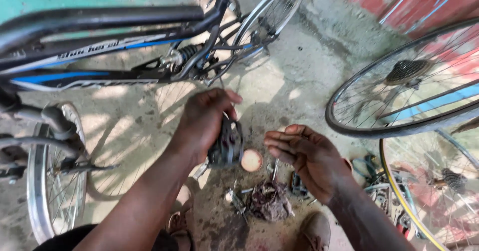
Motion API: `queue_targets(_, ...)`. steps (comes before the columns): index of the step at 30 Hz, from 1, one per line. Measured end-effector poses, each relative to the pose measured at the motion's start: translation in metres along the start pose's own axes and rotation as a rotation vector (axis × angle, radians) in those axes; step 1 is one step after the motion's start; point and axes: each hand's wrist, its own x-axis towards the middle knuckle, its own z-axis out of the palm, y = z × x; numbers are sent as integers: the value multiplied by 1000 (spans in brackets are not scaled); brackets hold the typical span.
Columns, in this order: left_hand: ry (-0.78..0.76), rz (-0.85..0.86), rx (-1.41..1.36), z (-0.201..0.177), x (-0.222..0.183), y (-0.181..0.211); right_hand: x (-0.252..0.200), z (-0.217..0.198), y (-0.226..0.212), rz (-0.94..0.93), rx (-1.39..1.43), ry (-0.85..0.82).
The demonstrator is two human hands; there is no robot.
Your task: The person holds a bicycle pedal in one hand and scoops grease from an open tin with their fingers, working the grease into the pedal body. They set the pedal on the ground among tools, pick up a screwdriver, and continue working on the pedal before reaching toward the bicycle.
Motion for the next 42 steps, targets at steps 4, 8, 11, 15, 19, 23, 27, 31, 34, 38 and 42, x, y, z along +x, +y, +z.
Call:
queue_targets(4, -227, 101, 623, 17, -22, 3, -20, 39, -18, 30, 80, 101)
queue_targets(8, -303, 444, 990, 24, -19, -27, -15, 33, -7, 31, 176, 60)
queue_targets(11, -297, 425, 1102, 32, -21, -32, -17, 35, -3, 6, 224, 45)
queue_targets(15, -272, 508, 1216, 38, -17, -47, -22, 44, 1, -4, 199, 89)
queue_targets(19, -177, 134, 348, 52, -11, -53, -5, 21, 27, -166, 96, -47)
queue_targets(23, -127, -209, -420, 52, 3, -59, -2, 15, 34, -333, -28, -219)
queue_targets(27, -172, 119, 754, 52, -17, -33, -7, 21, 25, -308, -69, -206)
queue_targets(31, -210, 113, 762, 49, -12, -34, -9, 21, 22, -306, -110, -244)
queue_targets(34, -255, 104, 587, 45, -5, -47, -13, 22, 18, -290, -159, -268)
queue_targets(38, -340, 35, 255, 45, 1, -49, -20, 30, -1, -257, -348, -325)
queue_targets(42, -313, 79, 435, 48, -1, -37, -9, 12, -27, -303, -711, -219)
